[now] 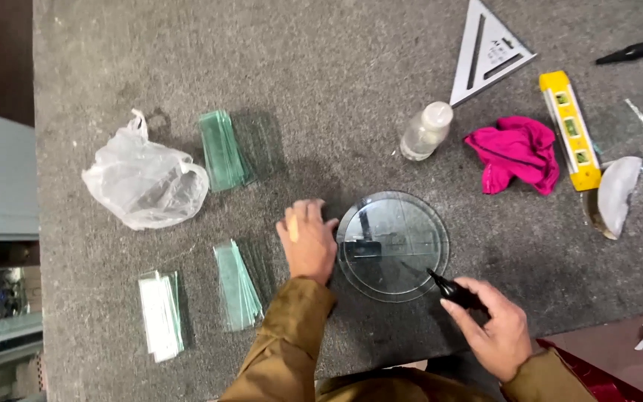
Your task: Measuring and aligning glass strips on a circular glass base using a tape measure and marking tool.
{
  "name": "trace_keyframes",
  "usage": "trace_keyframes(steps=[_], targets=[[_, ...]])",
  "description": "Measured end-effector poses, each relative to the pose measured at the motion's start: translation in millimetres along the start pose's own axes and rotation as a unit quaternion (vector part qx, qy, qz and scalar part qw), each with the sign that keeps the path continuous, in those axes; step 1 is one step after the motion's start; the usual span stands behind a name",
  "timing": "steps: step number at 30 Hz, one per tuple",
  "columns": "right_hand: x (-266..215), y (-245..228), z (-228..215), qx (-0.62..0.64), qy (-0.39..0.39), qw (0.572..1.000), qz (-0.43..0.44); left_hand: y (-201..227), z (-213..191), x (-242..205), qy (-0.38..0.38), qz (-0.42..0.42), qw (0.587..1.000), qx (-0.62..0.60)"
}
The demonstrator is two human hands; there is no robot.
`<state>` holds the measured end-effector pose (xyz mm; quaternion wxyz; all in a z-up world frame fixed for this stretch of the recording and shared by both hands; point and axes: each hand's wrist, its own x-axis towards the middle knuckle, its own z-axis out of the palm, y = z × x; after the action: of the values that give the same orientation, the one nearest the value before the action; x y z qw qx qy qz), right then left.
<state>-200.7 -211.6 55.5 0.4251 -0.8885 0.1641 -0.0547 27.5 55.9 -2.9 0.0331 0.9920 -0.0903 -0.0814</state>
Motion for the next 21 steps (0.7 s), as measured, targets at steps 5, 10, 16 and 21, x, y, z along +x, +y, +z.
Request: trace_keyframes(steps=[5, 10, 16, 21], targets=[[26.5, -16.3, 18.5, -0.017, 0.01, 0.999, -0.046, -22.5, 33.7, -1.1, 0.151, -0.032, 0.987, -0.038], [41.7, -29.0, 28.3, -0.026, 0.006, 0.998, -0.056, -20.5, 34.2, -13.0, 0.154, -0.045, 0.984, -0.078], [51.9, -39.5, 35.9, -0.063, 0.008, 0.995, -0.076, -31.1, 31.5, -27.5, 0.203, -0.01, 0.959, -0.199], [58.4, -53.6, 43.3, -0.084, 0.017, 0.992, -0.093, -33.2, 34.9, -28.9, 0.204, -0.002, 0.954, -0.22]])
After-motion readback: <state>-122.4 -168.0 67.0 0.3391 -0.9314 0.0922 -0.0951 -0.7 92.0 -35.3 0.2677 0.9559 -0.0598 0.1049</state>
